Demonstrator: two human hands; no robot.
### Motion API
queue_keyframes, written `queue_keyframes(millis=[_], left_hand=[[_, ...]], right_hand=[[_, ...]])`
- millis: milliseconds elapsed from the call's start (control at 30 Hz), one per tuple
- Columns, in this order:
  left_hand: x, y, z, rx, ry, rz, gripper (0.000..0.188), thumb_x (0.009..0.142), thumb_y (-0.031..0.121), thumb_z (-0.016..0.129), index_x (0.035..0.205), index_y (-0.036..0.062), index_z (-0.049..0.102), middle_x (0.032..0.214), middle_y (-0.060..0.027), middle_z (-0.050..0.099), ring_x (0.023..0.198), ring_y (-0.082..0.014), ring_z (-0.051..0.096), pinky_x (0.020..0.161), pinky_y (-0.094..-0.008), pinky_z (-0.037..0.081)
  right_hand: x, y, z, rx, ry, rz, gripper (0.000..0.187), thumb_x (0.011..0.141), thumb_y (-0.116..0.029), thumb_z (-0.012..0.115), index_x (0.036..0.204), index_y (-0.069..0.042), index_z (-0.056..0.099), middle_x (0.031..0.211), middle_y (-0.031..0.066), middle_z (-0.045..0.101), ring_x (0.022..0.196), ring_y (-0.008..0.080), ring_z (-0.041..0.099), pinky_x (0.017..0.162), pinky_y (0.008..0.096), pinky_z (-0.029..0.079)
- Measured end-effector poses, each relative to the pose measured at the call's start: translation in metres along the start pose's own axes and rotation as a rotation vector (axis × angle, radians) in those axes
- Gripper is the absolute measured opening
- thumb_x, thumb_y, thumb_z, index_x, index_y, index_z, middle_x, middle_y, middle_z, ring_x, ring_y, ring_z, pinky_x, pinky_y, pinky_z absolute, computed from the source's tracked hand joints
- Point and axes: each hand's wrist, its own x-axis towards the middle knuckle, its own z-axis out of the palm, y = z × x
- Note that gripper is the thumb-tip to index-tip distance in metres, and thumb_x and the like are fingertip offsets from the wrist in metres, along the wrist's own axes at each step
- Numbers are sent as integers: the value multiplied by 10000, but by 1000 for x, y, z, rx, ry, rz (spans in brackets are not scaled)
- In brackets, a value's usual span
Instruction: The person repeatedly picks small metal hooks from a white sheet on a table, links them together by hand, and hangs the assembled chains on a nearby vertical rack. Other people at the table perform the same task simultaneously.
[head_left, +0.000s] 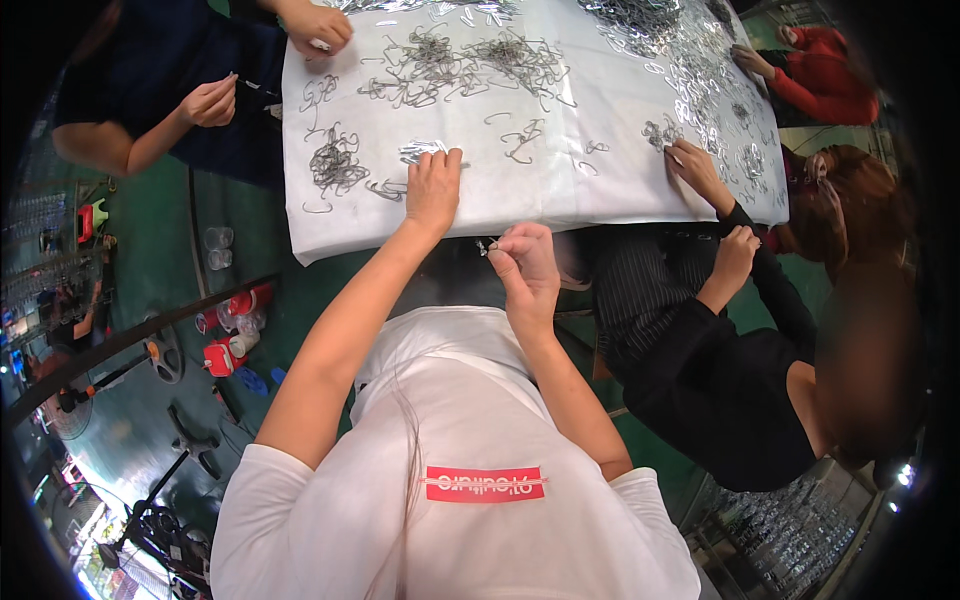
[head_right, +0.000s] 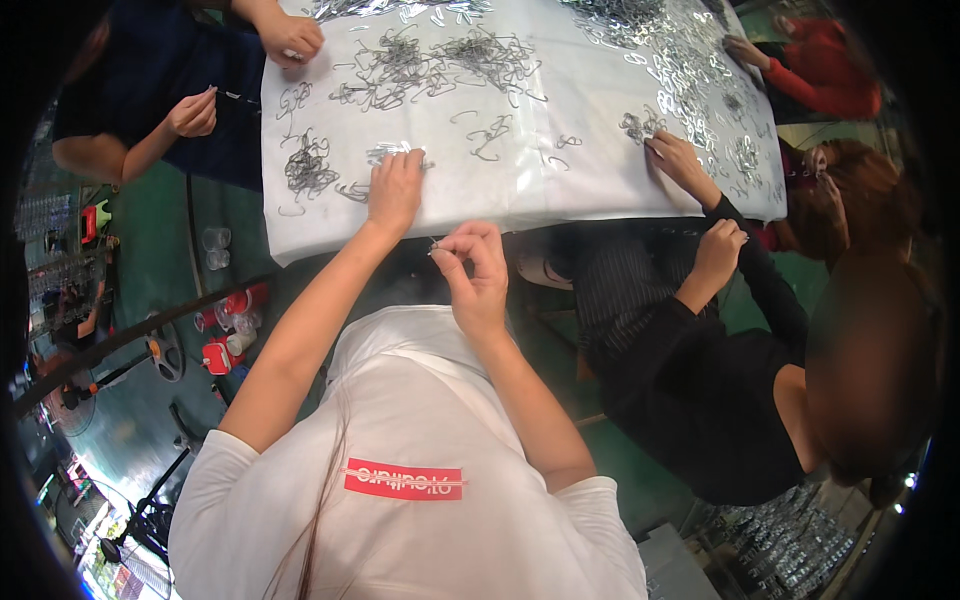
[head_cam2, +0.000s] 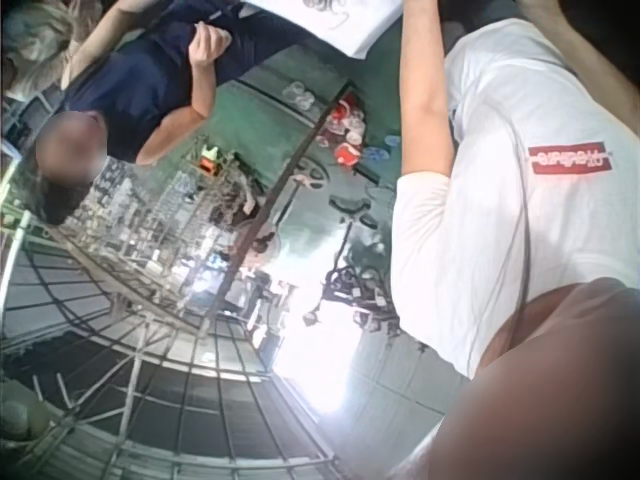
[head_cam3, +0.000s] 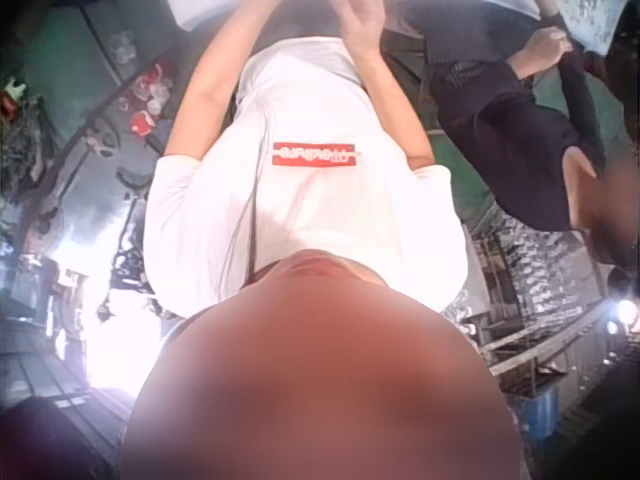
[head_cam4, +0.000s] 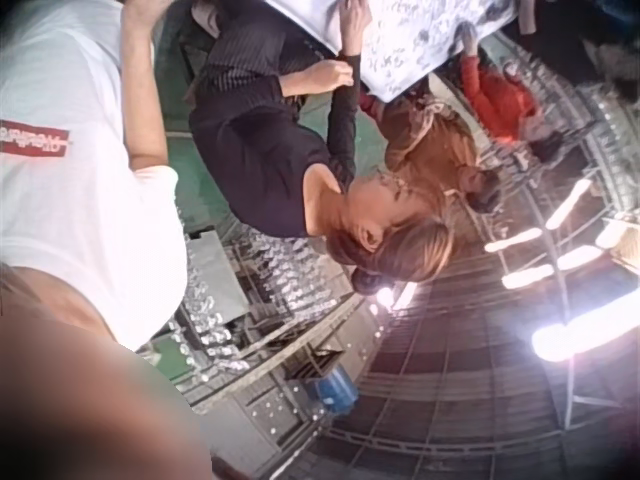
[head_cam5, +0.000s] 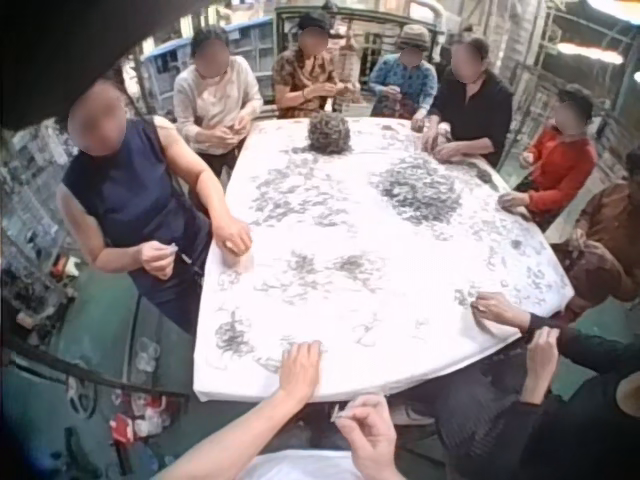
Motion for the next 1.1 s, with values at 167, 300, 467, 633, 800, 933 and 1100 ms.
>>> queue_keyframes(millis=[167, 300, 467, 633, 800, 933, 1100], left_hand=[[-2, -11, -1, -147, 16, 29, 269, 838, 43, 605, 1107, 53, 602, 969, -120, 607, 906, -323, 594, 771, -435, 481], [-5, -14, -8, -261, 29, -19, 230, 834, 11, 592, 1052, 62, 643, 926, -120, 612, 896, -330, 601, 756, -432, 490], [-4, -16, -12, -290, 80, -25, 120, 827, 49, 623, 931, 75, 675, 877, -92, 623, 883, -309, 601, 720, -438, 478], [-15, -13, -14, 38, 40, 151, 74, 797, 119, 681, 868, 119, 660, 854, -43, 618, 867, -266, 583, 705, -434, 451], [-9, -10, -8, -94, -76, -14, 103, 774, 137, 709, 850, 111, 645, 830, -62, 606, 869, -277, 581, 716, -436, 453], [-7, -4, -20, -247, -118, -37, 152, 795, 116, 701, 937, 73, 664, 879, -80, 644, 846, -260, 605, 723, -393, 479], [-17, 33, -68, -1109, -375, -477, 184, 852, 125, 685, 1012, 34, 690, 897, -37, 690, 782, -109, 609, 700, -257, 487]], right_hand=[[3, 3, -3, -75, 12, -18, 72, 830, -60, 684, 877, -27, 642, 981, 48, 529, 765, 117, 493, 686, 236, 425], [5, 7, -4, -115, 33, -9, 75, 826, -71, 687, 870, -32, 640, 982, 48, 533, 726, 115, 496, 654, 239, 425], [4, 11, -7, -125, 56, -11, 67, 826, -73, 684, 865, -40, 640, 982, 47, 536, 711, 108, 499, 626, 235, 421], [2, 13, -9, -136, 73, -43, 70, 825, -74, 685, 871, -41, 643, 980, 44, 535, 703, 103, 497, 611, 227, 419], [-1, 12, -11, -108, 74, -36, 68, 830, -77, 689, 876, -49, 649, 989, 31, 533, 698, 90, 493, 606, 218, 418], [-3, 10, -10, -129, 60, -27, 70, 827, -80, 692, 879, -53, 654, 992, 33, 538, 720, 99, 508, 619, 228, 421], [-1, 6, -11, -234, 72, -99, 72, 827, -76, 695, 867, -45, 644, 971, 38, 535, 788, 119, 503, 673, 245, 421]])
